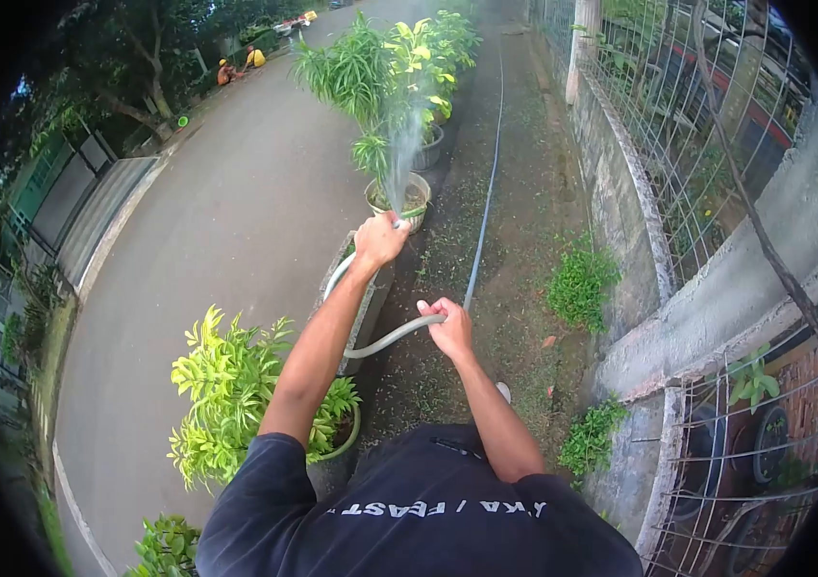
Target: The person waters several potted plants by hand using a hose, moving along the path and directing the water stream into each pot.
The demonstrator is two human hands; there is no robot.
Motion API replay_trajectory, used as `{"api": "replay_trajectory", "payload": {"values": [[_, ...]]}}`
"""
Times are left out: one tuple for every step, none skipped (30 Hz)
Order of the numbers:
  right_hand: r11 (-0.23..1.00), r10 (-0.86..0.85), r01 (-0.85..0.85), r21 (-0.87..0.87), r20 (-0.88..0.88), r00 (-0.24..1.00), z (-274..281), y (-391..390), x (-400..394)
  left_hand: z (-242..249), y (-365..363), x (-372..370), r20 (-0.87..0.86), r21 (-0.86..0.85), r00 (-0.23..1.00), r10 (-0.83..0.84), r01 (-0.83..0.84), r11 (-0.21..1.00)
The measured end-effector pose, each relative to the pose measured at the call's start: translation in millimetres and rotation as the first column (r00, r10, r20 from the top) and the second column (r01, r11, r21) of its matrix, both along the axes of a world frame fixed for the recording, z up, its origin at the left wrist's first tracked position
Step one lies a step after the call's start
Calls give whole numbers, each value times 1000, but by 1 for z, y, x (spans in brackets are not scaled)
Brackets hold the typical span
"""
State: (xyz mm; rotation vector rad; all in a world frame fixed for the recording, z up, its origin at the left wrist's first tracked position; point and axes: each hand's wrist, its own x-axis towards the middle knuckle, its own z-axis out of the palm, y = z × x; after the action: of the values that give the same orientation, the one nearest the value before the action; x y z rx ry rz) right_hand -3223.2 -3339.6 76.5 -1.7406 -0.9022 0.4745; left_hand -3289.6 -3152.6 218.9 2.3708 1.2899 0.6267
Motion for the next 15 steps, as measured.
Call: {"api": "replay_trajectory", "payload": {"values": [[1000, 10, -11, -9, -31, 999, 0, 2, -1, -1, 0, -2, 13, 5, 1000, -8, 8, 1000], [1000, 21, -21, 3, -19, 1000, -1, 2, 0, -2, 0, -3, 24, 13, 1000, -8, 8, 1000], [1000, 21, -21, -20, -6, 1000, 4, 1, -1, -2, 1, -3, 16, -5, 1000, -8, 8, 1000], [999, 18, -17, -43, 6, 1000, 9, 0, -1, -3, 3, -4, 7, -23, 1000, -11, 11, 1000], [998, 5, -4, -57, 12, 1000, 13, 1, -2, -3, 4, -4, 12, -14, 1000, -8, 8, 1000], [999, 6, -5, -49, 16, 1000, 14, 2, -3, -3, 5, -5, 12, -10, 1000, -9, 9, 1000], [999, 5, -4, -49, 16, 1000, 14, 3, -3, -2, 5, -5, 10, -7, 1000, -12, 12, 1000], [999, 2, -1, -51, 14, 1000, 14, 2, -3, -3, 5, -6, 12, -1, 1000, -13, 13, 1000], [998, 7, -6, -56, 22, 1000, 11, 3, -2, -3, 5, -7, 21, -1, 1000, -11, 11, 1000], [999, 3, -2, -49, 23, 1000, 8, 4, -2, -2, 6, -7, 29, -1, 1000, -10, 10, 1000], [999, 15, -15, -37, 10, 1000, 5, 5, -1, -3, 8, -7, 36, -1, 999, -14, 14, 1000], [999, 28, -28, -25, -3, 1000, 4, 5, -2, -4, 9, -7, 36, 4, 999, -20, 19, 1000], [999, 24, -25, -33, -6, 1000, 3, 5, -2, -5, 10, -7, 27, -2, 999, -20, 20, 1000], [999, 20, -20, -28, -6, 1000, 3, 5, -2, -6, 11, -7, 19, -10, 1000, -19, 20, 1000], [999, 15, -15, -39, -1, 1000, 3, 5, -1, -8, 12, -7, 8, -4, 1000, -13, 13, 1000]]}}
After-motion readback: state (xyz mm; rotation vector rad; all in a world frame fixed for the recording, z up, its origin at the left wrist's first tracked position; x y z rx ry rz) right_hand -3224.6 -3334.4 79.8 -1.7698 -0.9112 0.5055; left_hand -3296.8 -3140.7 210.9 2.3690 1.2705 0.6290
